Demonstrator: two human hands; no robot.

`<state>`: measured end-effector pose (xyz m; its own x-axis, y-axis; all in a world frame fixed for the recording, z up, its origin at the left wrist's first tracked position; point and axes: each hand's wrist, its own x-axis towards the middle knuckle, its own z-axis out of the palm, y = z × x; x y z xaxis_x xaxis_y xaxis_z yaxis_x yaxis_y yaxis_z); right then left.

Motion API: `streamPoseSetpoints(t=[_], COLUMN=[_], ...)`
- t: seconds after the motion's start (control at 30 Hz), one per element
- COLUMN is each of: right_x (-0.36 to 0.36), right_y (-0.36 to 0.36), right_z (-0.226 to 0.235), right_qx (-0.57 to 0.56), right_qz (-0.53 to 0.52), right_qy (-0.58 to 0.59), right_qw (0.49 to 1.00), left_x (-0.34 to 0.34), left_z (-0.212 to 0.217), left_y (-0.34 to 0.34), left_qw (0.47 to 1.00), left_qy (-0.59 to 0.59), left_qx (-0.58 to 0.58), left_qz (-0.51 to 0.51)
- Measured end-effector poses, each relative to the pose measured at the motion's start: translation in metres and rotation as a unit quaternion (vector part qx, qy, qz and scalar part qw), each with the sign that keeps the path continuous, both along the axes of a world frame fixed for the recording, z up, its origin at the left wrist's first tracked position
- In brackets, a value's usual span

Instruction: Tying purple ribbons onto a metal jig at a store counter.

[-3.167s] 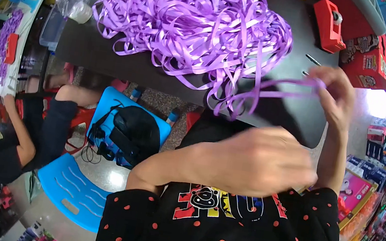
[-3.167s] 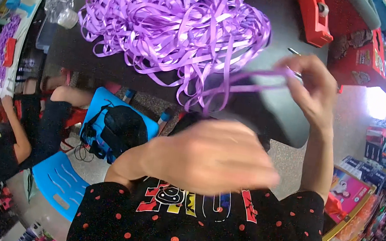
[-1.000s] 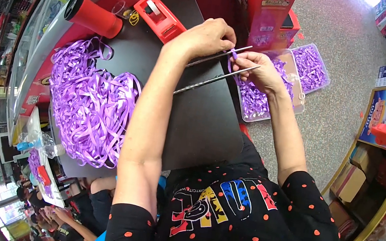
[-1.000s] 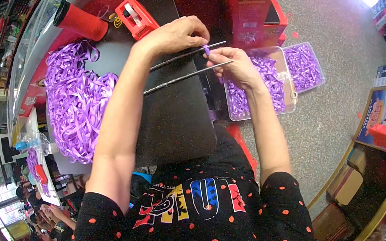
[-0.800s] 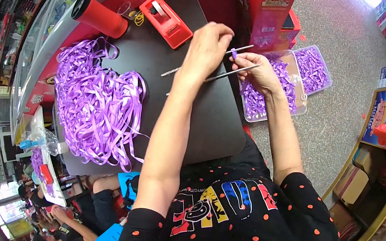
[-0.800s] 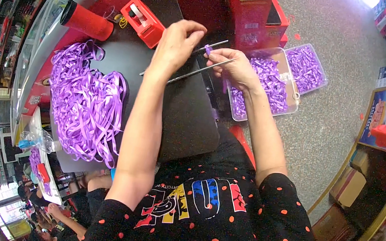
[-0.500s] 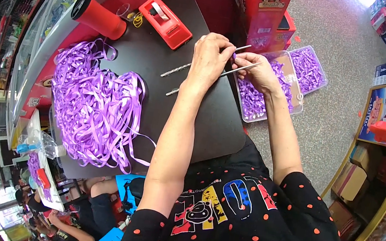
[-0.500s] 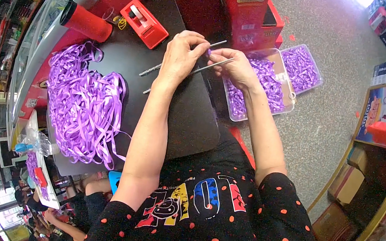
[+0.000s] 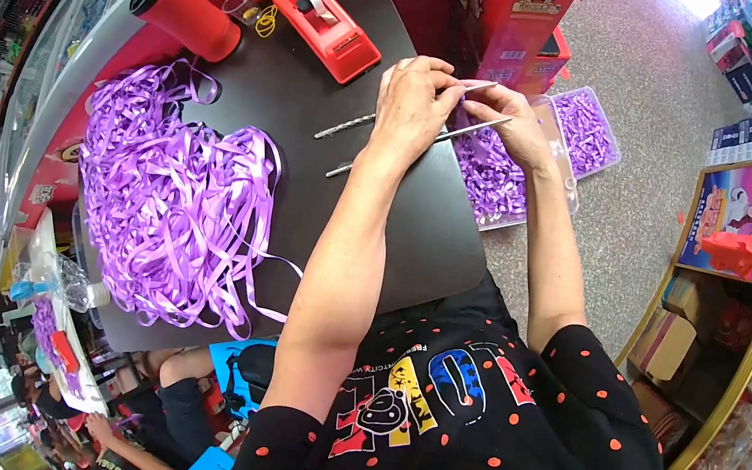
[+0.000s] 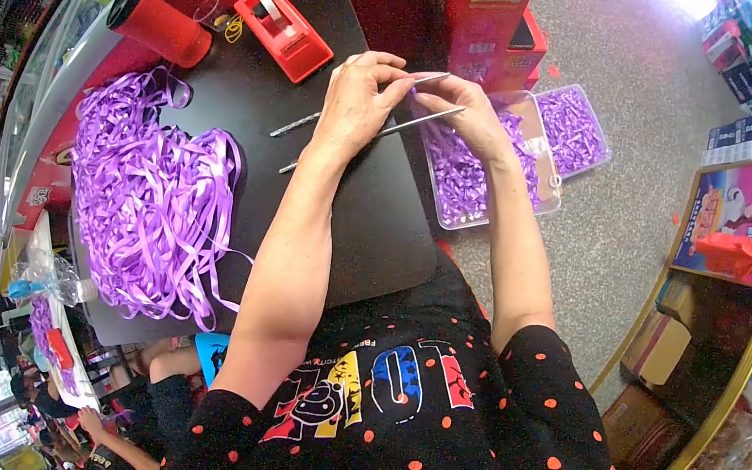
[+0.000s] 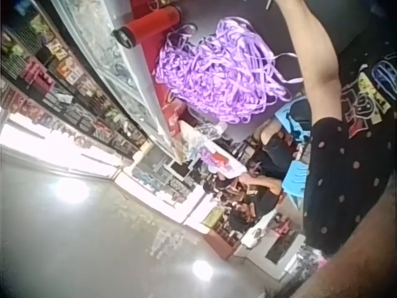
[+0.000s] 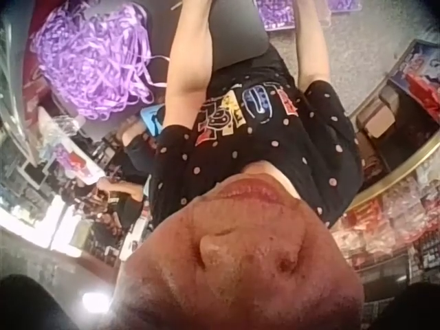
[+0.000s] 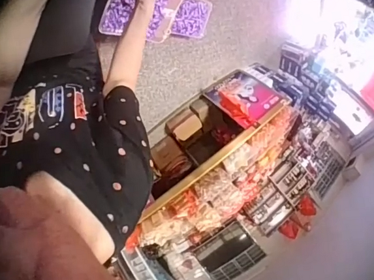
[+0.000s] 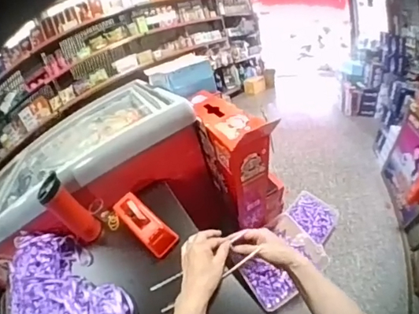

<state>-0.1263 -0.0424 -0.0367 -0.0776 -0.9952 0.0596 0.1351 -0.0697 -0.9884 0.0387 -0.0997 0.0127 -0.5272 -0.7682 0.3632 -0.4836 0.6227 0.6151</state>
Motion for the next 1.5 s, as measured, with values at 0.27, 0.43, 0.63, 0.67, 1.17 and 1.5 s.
streamPoseSetpoints(t=[0.27, 0.43, 0.63, 0.67, 1.17, 1.5], right_x=[-0.009, -0.005, -0.009, -0.011, -0.041, -0.023], right_y=[-0.006, -0.005, -0.001, 0.002, 0.02, 0.023], right_z=[-0.007, -0.006, -0.012, -0.013, -0.102, -0.236], right_qx=[0.043, 0.043, 0.075, 0.077, 0.135, 0.17], right_qz=[0.047, 0.043, 0.028, 0.027, 0.014, -0.114], right_qy=[0.071, 0.124, 0.111, 0.11, 0.316, 0.255], right_qw=[0.995, 0.99, 0.991, 0.991, 0.939, 0.945], left_x=[-0.001, 0.001, 0.0, 0.0, 0.0, -0.002], left_z=[0.004, 0.002, 0.004, 0.004, 0.002, 0.005], left_y=[0.001, -0.002, -0.002, -0.002, -0.004, -0.003], left_qw=[1.0, 1.0, 1.0, 1.0, 1.0, 0.999], left_qy=[-0.003, -0.005, -0.017, -0.018, -0.011, -0.017], left_qx=[0.017, 0.021, 0.015, 0.016, 0.014, 0.027], left_qz=[0.001, -0.004, -0.004, -0.005, -0.008, -0.002])
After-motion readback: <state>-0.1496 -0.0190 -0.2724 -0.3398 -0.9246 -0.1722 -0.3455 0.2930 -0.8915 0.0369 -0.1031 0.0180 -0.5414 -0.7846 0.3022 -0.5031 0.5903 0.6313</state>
